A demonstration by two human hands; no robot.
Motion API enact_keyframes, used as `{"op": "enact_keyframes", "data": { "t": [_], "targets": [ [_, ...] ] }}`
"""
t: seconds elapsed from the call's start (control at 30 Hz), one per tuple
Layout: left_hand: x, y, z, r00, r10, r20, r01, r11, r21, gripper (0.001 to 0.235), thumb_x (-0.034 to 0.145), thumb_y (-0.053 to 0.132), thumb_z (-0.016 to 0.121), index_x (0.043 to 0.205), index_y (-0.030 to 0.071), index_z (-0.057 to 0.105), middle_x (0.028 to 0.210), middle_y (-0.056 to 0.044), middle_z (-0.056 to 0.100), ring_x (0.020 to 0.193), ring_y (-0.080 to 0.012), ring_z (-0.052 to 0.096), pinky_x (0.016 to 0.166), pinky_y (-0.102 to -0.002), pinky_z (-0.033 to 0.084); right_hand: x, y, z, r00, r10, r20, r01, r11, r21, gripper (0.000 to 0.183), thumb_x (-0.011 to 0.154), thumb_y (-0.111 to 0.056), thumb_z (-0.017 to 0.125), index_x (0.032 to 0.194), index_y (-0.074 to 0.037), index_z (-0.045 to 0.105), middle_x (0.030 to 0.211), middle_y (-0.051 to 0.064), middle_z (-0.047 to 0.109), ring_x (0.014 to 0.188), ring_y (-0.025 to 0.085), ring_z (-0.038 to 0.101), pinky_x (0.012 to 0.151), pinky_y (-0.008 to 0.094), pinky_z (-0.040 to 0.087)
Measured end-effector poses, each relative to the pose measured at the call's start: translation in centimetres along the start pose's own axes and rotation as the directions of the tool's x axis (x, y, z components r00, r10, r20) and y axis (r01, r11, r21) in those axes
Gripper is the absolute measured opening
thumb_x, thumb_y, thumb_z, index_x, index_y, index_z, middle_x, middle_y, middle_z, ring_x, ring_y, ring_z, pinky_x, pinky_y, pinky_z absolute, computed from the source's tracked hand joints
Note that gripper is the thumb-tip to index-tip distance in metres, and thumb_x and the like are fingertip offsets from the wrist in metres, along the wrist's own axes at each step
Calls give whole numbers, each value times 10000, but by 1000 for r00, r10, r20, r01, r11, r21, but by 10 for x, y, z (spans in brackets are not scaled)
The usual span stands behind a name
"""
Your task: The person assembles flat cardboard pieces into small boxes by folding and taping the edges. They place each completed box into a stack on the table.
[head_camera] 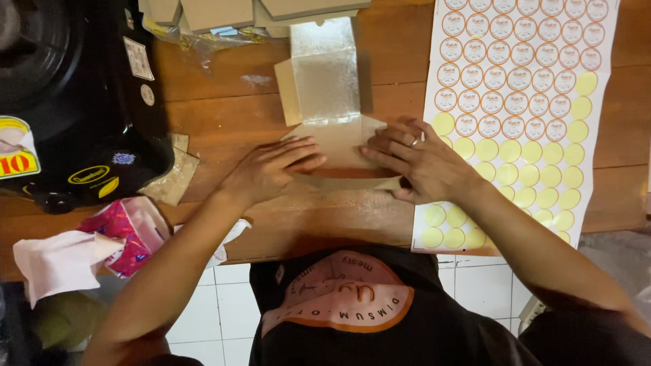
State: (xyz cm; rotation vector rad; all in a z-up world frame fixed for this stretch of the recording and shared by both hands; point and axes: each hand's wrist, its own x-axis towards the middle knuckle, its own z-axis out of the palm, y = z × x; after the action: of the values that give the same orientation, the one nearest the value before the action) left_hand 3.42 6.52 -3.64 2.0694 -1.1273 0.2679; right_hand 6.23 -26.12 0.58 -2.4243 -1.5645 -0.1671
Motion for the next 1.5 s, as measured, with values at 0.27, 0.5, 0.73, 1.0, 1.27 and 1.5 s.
{"op": "enact_keyframes", "data": {
  "t": [0.27,0.5,0.73,1.0,1.27,1.5],
  "targets": [
    [0,11,-4,983,-183,24,184,980,-74,432,831,-147,498,1188,29,666,1229,-134,599,1216,-333,554,1058,-434,451,-14,14,60,996,82,-36,-81,997,6,657,660,-160,541,1307,-221,630,1097,41,545,1062,257,493,978,426,343],
    [-9,2,8,901,-428,-76,428,904,-19,493,626,91,731,1112,99,655,1063,-26,592,1065,-258,548,951,-417,424,12,15,58,925,361,-115,-315,901,297,408,889,-495,566,1226,-302,690,1122,-32,535,1076,203,493,881,378,329],
    [31,15,5,702,-651,-291,689,724,42,351,827,358,800,764,24,712,676,-128,662,712,-312,636,689,-386,484,44,9,43,742,671,4,-634,698,333,430,879,-472,765,1007,-63,731,966,137,741,987,339,690,840,357,463],
    [40,22,15,554,-815,-167,805,474,357,623,742,616,771,891,25,640,827,-136,668,876,-310,639,731,-464,456,36,-7,26,381,900,211,-925,371,87,757,706,-651,822,982,36,665,886,249,692,895,444,682,757,541,516],
    [44,30,40,746,-594,-300,656,577,487,1182,742,614,880,1521,26,214,1543,-256,226,1398,-448,269,1066,-629,235,38,-25,40,500,865,28,-860,500,-98,919,698,-785,706,1121,9,517,1064,173,562,1075,363,549,828,539,465],
    [40,25,32,639,-733,-232,764,571,300,1276,713,548,933,1536,-30,149,1591,-285,24,1478,-504,-9,1160,-702,11,21,-19,47,624,778,-73,-781,620,-76,925,744,-739,686,1208,37,490,1029,140,485,1025,358,522,778,497,458]
  ]
}}
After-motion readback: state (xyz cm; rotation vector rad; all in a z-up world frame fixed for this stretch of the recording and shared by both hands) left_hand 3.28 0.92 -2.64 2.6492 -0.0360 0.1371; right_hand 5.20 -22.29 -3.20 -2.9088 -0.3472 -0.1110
